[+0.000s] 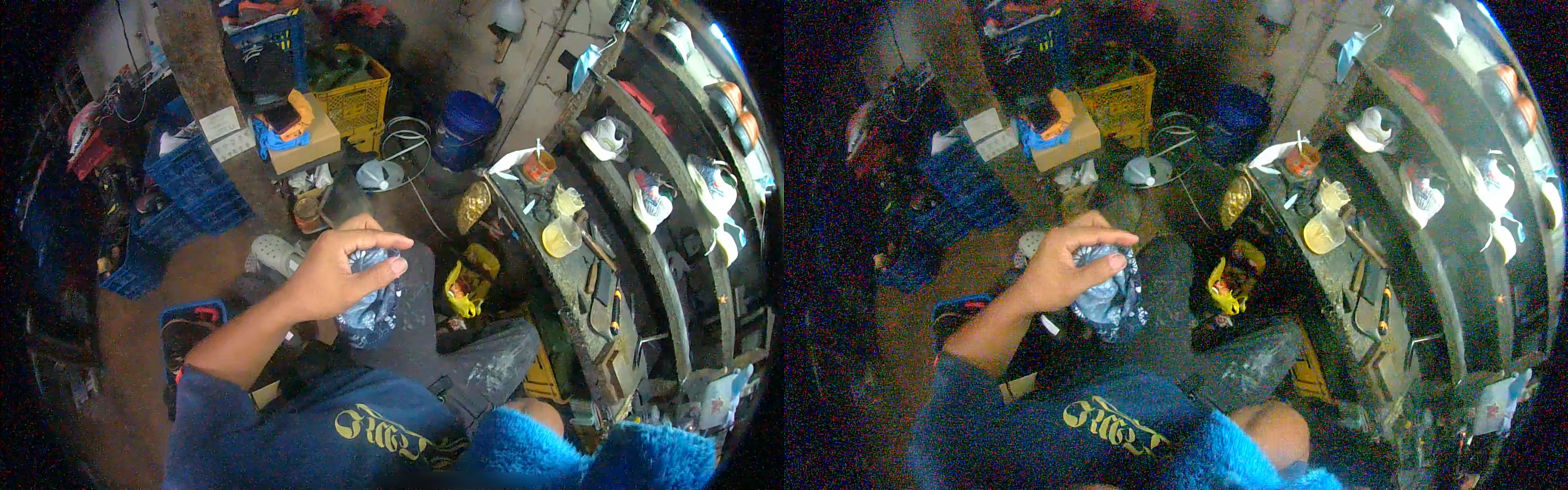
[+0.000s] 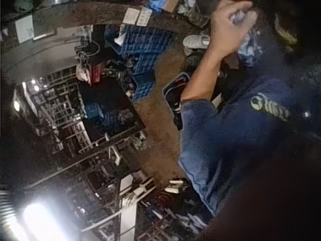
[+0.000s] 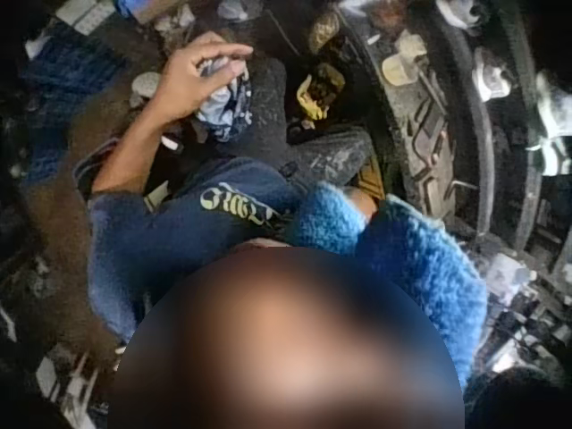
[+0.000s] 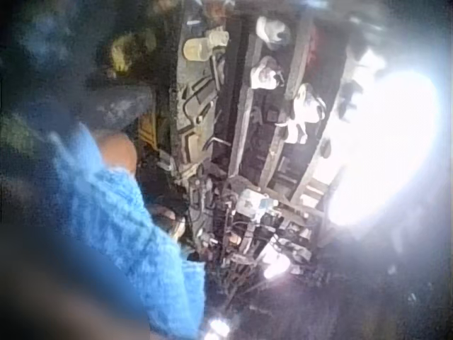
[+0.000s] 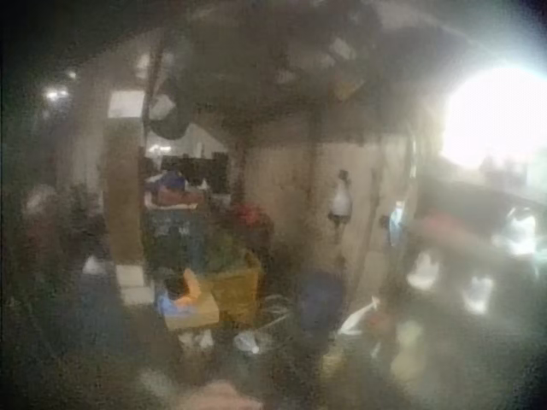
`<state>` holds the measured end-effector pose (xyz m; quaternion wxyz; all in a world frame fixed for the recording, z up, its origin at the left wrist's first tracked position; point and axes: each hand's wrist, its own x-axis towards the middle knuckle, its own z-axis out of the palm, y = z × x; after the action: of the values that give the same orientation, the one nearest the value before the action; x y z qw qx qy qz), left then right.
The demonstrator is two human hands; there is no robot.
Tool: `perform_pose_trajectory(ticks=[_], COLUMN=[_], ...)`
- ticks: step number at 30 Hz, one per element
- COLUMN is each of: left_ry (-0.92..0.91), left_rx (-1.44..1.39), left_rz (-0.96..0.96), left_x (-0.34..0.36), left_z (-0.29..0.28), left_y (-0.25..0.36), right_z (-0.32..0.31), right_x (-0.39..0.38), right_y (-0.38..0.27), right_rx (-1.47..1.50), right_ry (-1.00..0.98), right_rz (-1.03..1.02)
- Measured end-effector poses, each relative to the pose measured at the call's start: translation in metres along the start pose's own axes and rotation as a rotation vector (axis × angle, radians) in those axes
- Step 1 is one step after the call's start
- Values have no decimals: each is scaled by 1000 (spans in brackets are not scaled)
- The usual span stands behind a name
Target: The person holds a white sneaker and uses a small white tool to scrape and clean the upper mesh and side panels. They repeatedly dip the tool into a small container of liquid and continue cleaning the shoe surface. The person places the shoe on a shelf and then handles a small plastic bag and a blue cloth.
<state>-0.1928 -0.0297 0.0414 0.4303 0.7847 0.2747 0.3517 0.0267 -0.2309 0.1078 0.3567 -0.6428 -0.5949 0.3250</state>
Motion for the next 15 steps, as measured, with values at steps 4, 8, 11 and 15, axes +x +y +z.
perform_pose_trajectory(ticks=[4,8,11,15], left_ry=[31,75,97,114], left_rx=[27,34,108,91], left_rz=[37,16,31,44], left_x=[3,2,5,5], left_z=[-8,-14,-16,-14], left_y=[-3,-9,-13,-15], right_z=[3,9,12,16], right_x=[2,-10,-14,-11], right_y=[-4,-12,-12,-9], right_rx=[28,37,63,125], right_ry=[-16,-30,-32,-62], right_rz=[28,16,23,7])
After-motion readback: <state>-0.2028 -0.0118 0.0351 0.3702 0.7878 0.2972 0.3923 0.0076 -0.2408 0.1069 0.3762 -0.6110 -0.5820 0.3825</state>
